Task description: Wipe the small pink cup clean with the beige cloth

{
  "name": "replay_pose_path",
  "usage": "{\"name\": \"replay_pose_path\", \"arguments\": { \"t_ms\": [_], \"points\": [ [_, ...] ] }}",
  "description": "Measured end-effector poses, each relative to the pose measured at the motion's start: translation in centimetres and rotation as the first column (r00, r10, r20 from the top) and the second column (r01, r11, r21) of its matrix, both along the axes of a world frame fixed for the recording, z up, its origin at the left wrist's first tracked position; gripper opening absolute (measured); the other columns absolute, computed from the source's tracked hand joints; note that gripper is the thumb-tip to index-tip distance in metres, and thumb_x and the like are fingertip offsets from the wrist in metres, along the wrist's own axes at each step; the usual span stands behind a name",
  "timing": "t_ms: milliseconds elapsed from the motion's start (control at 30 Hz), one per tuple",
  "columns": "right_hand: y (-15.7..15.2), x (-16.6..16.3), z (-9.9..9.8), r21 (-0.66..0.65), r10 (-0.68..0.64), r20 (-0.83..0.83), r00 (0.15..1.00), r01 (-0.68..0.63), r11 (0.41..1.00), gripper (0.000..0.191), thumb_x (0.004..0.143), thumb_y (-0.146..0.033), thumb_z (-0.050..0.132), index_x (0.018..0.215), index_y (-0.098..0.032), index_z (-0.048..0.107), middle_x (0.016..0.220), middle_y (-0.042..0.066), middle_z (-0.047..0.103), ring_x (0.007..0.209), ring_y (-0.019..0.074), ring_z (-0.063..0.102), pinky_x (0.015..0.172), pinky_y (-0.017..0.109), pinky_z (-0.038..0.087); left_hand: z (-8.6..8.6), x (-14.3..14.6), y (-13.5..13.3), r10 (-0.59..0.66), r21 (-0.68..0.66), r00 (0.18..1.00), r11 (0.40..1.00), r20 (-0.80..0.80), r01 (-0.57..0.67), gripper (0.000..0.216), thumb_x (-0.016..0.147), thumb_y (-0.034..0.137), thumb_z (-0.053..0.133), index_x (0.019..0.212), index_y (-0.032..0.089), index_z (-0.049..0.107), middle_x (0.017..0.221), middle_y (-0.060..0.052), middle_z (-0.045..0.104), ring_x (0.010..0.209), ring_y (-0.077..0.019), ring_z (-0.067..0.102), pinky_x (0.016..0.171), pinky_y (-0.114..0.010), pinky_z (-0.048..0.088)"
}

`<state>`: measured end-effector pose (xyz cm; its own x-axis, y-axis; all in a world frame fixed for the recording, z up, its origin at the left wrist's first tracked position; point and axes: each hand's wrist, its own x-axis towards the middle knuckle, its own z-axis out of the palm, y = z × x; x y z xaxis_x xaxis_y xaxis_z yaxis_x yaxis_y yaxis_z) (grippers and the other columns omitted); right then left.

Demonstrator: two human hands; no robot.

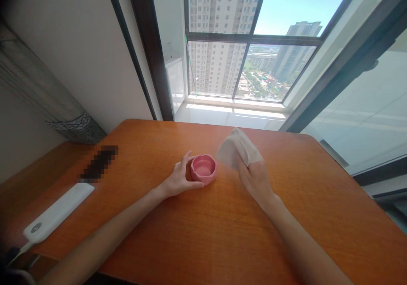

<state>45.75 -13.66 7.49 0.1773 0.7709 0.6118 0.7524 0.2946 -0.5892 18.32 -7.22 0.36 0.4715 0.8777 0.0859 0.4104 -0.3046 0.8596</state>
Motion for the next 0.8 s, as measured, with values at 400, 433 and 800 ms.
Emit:
{"name": "replay_pose_path", "arguments": {
  "t_ms": [400,433,800],
  "points": [
    [0.7,-6.7,-3.1,-0.382,0.553,0.544,0.631,-0.401,0.833,0.02,0.091,-0.019,0.063,0.11,-0.017,0.068,0.107,0.013,0.075,0.11,0.0327,0.068,0.123,0.057,0.042,-2.1,1.4,0.3,-0.014,0.298,0.993,0.953,-0.12,0.05,0.085,0.081,0.033,0.084,0.154,0.024,0.041,0.16,-0.02,0.053,0.147,-0.0369,0.056,0.125,-0.058,0.03],
    [0.7,-6.9,-3.4,-0.396,0.541,0.535,0.649,-0.373,0.839,0.011,0.09,-0.018,0.063,0.1,-0.018,0.067,0.098,0.012,0.074,0.1,0.0311,0.067,0.115,0.053,0.048,-2.0,1.3,0.4,-0.018,0.29,0.992,0.955,-0.127,0.054,0.083,0.081,0.034,0.083,0.153,0.024,0.043,0.161,-0.02,0.051,0.149,-0.0371,0.054,0.126,-0.06,0.029],
    [1.6,-7.5,-3.4,-0.243,0.034,-0.87,0.491,-0.488,0.839,0.045,0.089,-0.067,0.075,0.097,-0.023,0.072,0.089,0.001,0.076,0.083,0.0231,0.067,0.077,0.033,0.054,-1.7,-0.1,-0.2,-0.205,0.548,0.961,0.833,0.184,0.073,0.133,0.071,0.064,0.095,0.17,0.033,0.013,0.177,-0.024,0.021,0.165,-0.0452,0.026,0.128,-0.065,0.036]
  ]
}}
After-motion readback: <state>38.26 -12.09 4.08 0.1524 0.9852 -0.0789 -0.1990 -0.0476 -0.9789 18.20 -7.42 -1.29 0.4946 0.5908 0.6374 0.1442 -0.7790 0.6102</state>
